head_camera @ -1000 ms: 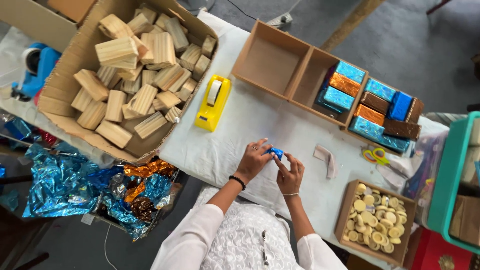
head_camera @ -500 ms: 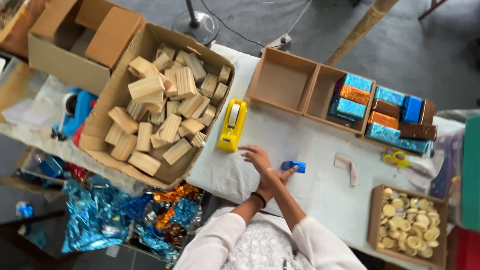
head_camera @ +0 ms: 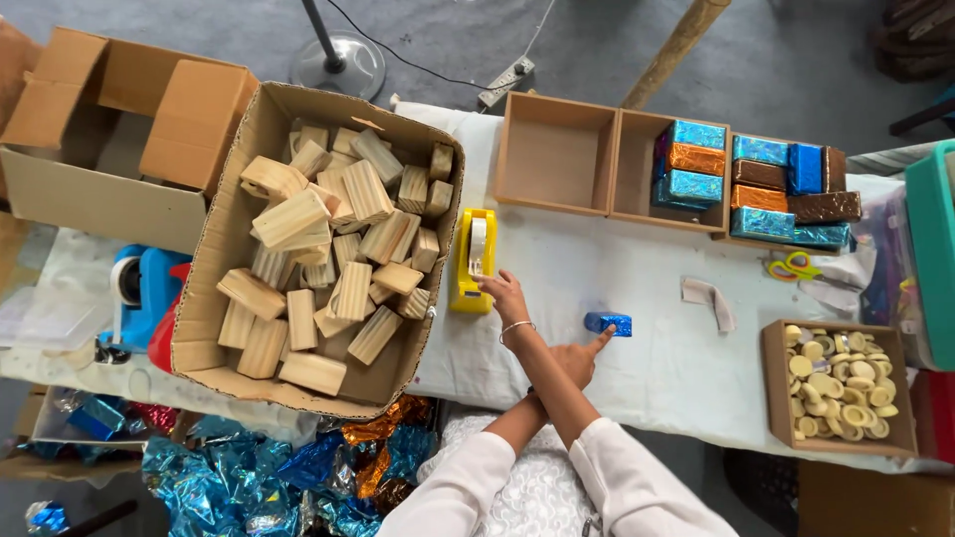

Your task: Apply polish to wooden blocks and pieces using a cloth.

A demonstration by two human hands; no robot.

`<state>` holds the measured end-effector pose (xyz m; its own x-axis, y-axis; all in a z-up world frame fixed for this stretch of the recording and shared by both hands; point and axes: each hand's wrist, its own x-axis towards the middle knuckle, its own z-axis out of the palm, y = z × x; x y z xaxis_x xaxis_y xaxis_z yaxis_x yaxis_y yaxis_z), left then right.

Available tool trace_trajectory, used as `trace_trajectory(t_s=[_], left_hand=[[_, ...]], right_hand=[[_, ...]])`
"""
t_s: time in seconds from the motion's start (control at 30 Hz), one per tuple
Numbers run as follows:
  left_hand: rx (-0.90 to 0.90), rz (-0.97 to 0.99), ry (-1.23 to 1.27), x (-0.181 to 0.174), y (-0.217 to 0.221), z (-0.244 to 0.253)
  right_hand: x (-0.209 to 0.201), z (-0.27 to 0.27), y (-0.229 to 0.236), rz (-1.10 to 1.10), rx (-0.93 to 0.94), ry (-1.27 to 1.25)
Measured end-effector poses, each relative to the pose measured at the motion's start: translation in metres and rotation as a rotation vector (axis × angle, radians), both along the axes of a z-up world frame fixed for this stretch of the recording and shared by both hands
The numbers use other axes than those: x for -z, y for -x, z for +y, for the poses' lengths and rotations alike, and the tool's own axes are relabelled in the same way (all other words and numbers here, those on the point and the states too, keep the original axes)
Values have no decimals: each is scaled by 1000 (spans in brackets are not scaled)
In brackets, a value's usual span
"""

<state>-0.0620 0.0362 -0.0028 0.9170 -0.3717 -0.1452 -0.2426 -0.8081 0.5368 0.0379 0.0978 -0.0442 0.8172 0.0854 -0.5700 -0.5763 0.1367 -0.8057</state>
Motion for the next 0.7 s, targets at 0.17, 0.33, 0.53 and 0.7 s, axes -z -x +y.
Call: trace_trajectory(t_s=[0.17,0.33,0.53,0.7], left_hand=[[110,-3,-20,6,11,-1],[126,23,-53,4,10,5],[127,-80,-57,30,3,0],[201,-27,-143,22,5,7]], right_hand=[[51,-2,5,7,29,40],[-1,13,21,305,135,37],[91,14,38,338,235,33],[68,25,47,325,250,96]])
